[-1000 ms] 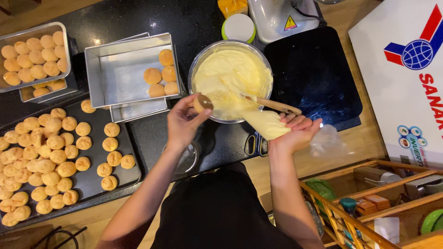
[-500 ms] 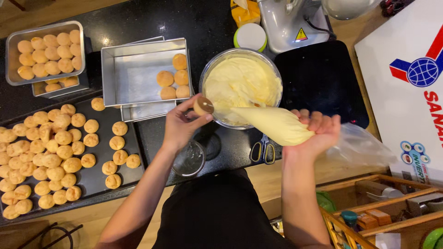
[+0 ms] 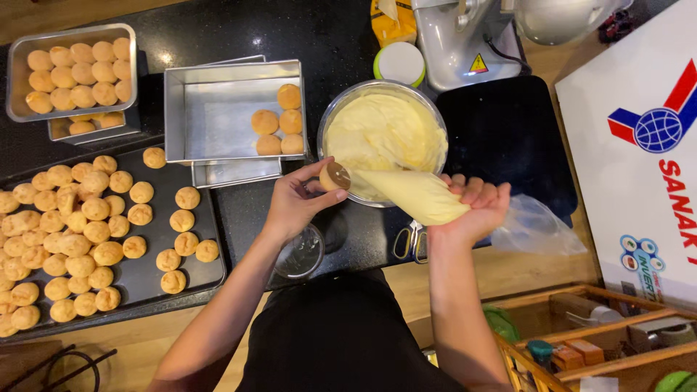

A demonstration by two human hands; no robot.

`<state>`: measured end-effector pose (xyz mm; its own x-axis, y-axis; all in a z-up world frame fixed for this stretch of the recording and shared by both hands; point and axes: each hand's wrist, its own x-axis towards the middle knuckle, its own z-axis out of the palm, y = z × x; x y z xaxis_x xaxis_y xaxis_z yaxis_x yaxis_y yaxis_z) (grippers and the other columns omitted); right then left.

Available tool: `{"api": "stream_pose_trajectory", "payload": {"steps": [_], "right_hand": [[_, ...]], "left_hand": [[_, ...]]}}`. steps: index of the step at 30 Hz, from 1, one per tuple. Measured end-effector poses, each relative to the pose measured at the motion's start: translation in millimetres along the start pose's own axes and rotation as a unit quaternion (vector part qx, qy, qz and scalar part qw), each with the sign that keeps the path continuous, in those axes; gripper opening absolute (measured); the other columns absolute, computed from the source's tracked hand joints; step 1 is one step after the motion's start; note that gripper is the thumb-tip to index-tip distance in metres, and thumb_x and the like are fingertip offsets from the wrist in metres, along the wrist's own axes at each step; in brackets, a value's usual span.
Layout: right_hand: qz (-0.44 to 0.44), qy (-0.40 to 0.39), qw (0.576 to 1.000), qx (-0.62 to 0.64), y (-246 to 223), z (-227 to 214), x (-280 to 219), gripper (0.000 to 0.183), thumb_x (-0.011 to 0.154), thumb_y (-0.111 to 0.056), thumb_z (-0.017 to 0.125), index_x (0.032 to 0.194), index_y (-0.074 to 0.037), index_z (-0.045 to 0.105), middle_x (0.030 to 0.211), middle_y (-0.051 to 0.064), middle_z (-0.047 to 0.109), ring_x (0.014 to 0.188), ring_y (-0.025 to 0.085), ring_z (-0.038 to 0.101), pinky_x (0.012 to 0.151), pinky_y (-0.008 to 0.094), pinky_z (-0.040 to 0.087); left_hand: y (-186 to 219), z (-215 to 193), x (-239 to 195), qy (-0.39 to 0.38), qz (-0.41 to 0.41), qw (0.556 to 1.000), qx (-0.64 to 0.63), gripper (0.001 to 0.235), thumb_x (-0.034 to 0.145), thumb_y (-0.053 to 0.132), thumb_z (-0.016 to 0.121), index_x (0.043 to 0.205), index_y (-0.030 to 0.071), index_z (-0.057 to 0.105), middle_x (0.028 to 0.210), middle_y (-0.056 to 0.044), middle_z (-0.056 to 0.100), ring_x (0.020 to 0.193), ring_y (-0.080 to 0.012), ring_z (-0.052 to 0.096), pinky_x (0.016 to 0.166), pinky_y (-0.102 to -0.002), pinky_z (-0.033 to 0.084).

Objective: The person fills small, round, baked pastries with a cream filling using a piping bag. They pick up each pastry from a large baking sheet, squeeze the cream into the center, and place the filled pastry into a rectangular metal tray. The person periodically refills the piping bag from a large bowl of cream using a spatula.

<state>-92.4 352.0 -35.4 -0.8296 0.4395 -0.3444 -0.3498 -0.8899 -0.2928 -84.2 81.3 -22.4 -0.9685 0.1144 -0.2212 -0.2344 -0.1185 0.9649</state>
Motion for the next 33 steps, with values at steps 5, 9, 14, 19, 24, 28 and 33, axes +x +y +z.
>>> {"api": "stream_pose_trajectory", "payload": {"steps": [5,9,14,19,24,28,33], "right_hand": [[-0.156,-0.031,0.975,-0.156,-11,-52,9,0.064,0.114,-0.047,0.034,0.059,-0.015,0.031,0.055,0.006,0.037,0.055,0.026,0.043,0.066,0.045,0.049],[-0.174,-0.040,0.967,-0.181,-32,-66,-1,0.068,0.116,-0.053,0.031,0.059,-0.016,0.030,0.055,0.006,0.037,0.053,0.026,0.045,0.070,0.045,0.053],[-0.167,-0.139,0.965,-0.150,-33,-36,-2,0.069,0.117,-0.053,0.030,0.059,-0.014,0.027,0.051,0.007,0.036,0.050,0.025,0.042,0.068,0.042,0.049],[-0.126,-0.138,0.976,-0.113,-17,3,0,0.072,0.117,-0.053,0.030,0.057,-0.014,0.026,0.055,0.006,0.035,0.051,0.024,0.039,0.064,0.041,0.045],[-0.091,-0.155,0.977,-0.115,2,20,4,0.068,0.116,-0.052,0.030,0.059,-0.013,0.028,0.058,0.008,0.036,0.052,0.025,0.039,0.066,0.041,0.045],[-0.052,-0.214,0.964,-0.147,22,35,13,0.068,0.117,-0.051,0.034,0.059,-0.015,0.028,0.053,0.006,0.037,0.051,0.023,0.038,0.066,0.042,0.046],[-0.292,-0.339,0.729,-0.519,65,69,24,0.048,0.112,-0.029,0.047,0.067,-0.013,0.054,0.071,0.007,0.057,0.068,0.028,0.057,0.072,0.043,0.049]], "left_hand": [[19,-43,12,0.073,0.032,0.995,0.060,0.065,0.081,0.004,0.083,0.140,-0.001,0.057,0.113,-0.010,0.074,0.093,-0.0104,0.072,0.083,-0.025,0.061],[30,-108,57,0.164,0.046,0.970,0.173,0.057,0.078,0.015,0.089,0.127,-0.001,0.063,0.110,-0.010,0.072,0.083,-0.0146,0.074,0.070,-0.028,0.062],[22,-155,135,0.253,0.064,0.875,0.408,0.064,0.069,0.034,0.096,0.116,-0.001,0.071,0.099,-0.015,0.075,0.085,-0.0235,0.076,0.071,-0.033,0.061],[14,-146,164,0.221,0.032,0.821,0.524,0.061,0.074,0.046,0.089,0.111,-0.001,0.075,0.105,-0.024,0.072,0.100,-0.0361,0.070,0.089,-0.044,0.056],[7,-138,151,0.241,0.050,0.806,0.539,0.044,0.092,0.043,0.071,0.115,0.005,0.078,0.121,-0.025,0.065,0.119,-0.0397,0.059,0.103,-0.049,0.049],[38,-115,121,0.258,0.156,0.831,0.466,0.041,0.093,0.031,0.069,0.126,0.007,0.072,0.124,-0.017,0.066,0.121,-0.0376,0.055,0.101,-0.051,0.039],[79,-4,57,-0.002,0.383,0.868,0.317,0.052,0.093,0.038,0.074,0.134,0.007,0.063,0.137,-0.013,0.065,0.131,-0.0312,0.057,0.114,-0.044,0.043]]}}
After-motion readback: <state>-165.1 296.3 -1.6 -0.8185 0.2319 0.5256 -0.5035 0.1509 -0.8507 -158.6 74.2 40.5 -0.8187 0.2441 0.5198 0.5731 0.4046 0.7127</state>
